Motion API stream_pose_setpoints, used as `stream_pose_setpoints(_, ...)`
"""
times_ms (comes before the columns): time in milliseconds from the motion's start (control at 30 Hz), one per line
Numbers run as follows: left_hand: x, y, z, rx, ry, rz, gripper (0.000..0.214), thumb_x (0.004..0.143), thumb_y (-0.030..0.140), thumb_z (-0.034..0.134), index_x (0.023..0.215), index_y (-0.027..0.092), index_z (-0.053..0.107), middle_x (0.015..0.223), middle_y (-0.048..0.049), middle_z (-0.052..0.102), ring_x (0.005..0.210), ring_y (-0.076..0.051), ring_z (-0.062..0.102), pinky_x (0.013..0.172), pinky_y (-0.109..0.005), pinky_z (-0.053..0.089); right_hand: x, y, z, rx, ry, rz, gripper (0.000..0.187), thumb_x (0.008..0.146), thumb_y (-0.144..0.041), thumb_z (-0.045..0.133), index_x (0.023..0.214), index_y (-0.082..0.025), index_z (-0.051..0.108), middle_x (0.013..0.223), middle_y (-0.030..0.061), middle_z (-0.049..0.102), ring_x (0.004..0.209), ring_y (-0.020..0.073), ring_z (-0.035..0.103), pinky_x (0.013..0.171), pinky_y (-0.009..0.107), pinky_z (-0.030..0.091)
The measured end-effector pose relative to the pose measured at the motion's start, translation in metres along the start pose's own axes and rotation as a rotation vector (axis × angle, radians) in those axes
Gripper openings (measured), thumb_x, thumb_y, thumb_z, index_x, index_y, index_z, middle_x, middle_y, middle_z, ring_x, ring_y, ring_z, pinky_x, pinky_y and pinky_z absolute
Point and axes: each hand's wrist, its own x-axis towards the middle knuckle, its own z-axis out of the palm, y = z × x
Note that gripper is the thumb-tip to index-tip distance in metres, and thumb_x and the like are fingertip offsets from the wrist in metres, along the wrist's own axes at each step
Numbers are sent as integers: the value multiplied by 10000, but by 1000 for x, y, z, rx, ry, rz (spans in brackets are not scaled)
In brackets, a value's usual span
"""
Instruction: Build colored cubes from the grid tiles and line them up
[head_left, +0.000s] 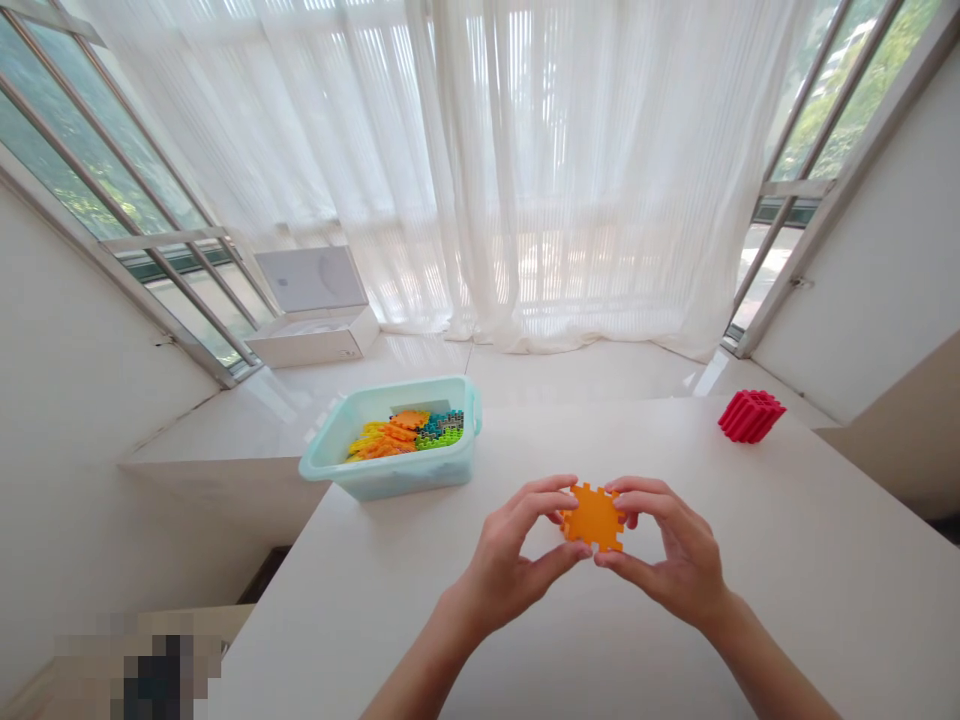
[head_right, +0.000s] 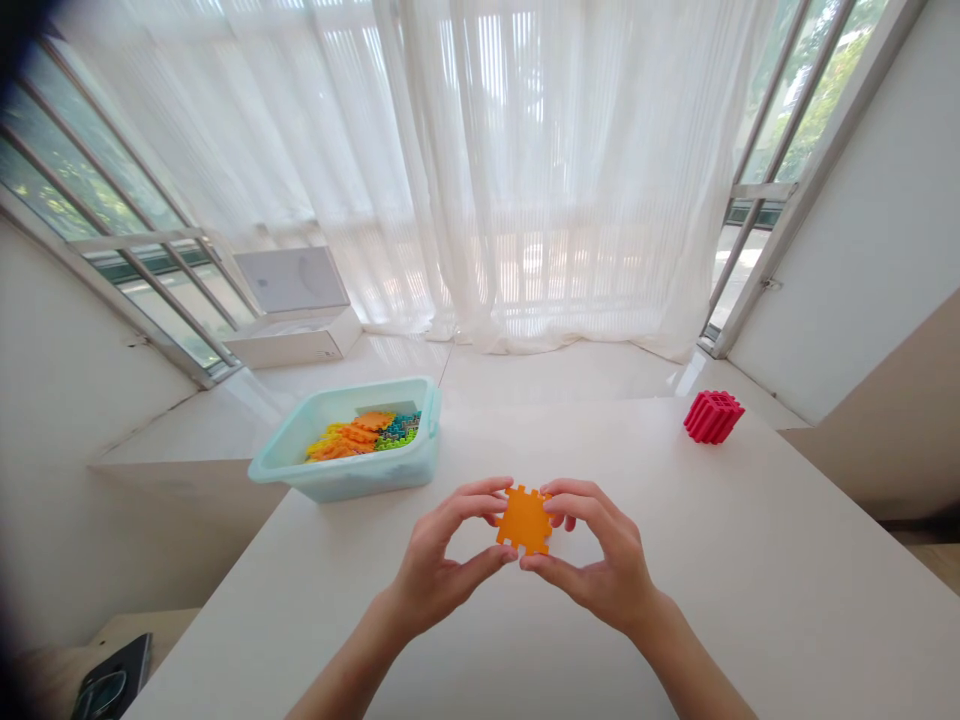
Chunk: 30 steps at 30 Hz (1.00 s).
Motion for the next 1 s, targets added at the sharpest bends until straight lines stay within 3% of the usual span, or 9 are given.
stream_pose_setpoints(100, 0, -7, 2, -160, -22, -146, 223, 845, 184, 696, 1064, 199, 652, 1302, -122, 601, 957, -178, 692, 830, -323, 617, 3, 5, 1, -59, -35, -12, 414, 752, -281, 807, 1105, -284, 591, 1083, 94, 648, 892, 245, 664, 644, 360, 604)
stream_pose_setpoints(267, 1, -19, 5, -364, 6, -311, 241, 887, 205, 640, 1126, 191, 669, 1340, -137, 559, 1121, -247, 647, 908, -388, 608, 4, 14, 4, -120, -45, -39, 220, 812, -263, 748, 999, -276, 635, 974, 60, 654, 853, 226, 672, 716, 364, 600)
stream_pose_setpoints(433, 0, -28, 12, -291, -27, -277, 439, 762, 197, 776, 1184, 221, 662, 1319, -113, 562, 1150, -256, 617, 960, -415, 577, 2, 20, 10, -119, -20, -23, 175, 835, -237, 726, 988, -248, 643, 899, 46, 645, 730, 182, 647, 654, 331, 582)
stream_pose_setpoints(533, 0, -34, 13, -209, -10, -285, 430, 741, 199, 790, 1154, 221, 673, 1279, -98, 598, 1152, -249, 612, 974, -404, 555, 2, 23, 10, -73, -66, -15, 161, 870, -198, 682, 1019, -244, 641, 894, 43, 649, 724, 169, 639, 644, 317, 575)
stream_pose_setpoints(667, 1, -37, 10, -132, -38, -318, 443, 769, 197, 756, 1194, 218, 632, 1251, -89, 636, 1128, -240, 619, 1002, -417, 510, 3, 31, 4, -38, -154, 82, 267, 876, -202, 659, 1133, -262, 627, 1056, 67, 649, 798, 180, 648, 717, 355, 590)
stream_pose_setpoints(800, 2, -37, 9, -98, -130, -318, 468, 791, 204, 733, 1235, 238, 588, 1203, -57, 663, 1150, -227, 596, 1062, -409, 438, 5, 40, -2, 11, -278, 235, 454, 840, -251, 687, 1273, -290, 557, 1311, 79, 573, 1036, 228, 632, 865, 416, 577)
stream_pose_setpoints(1000, 0, -47, 12, -71, -249, -306, 438, 840, 217, 674, 1258, 250, 551, 1235, -56, 643, 1152, -220, 590, 1045, -380, 432, 5, 48, -5, 78, -473, 361, 433, 815, -306, 708, 1233, -301, 597, 1221, 38, 664, 1112, 246, 618, 972, 444, 517)
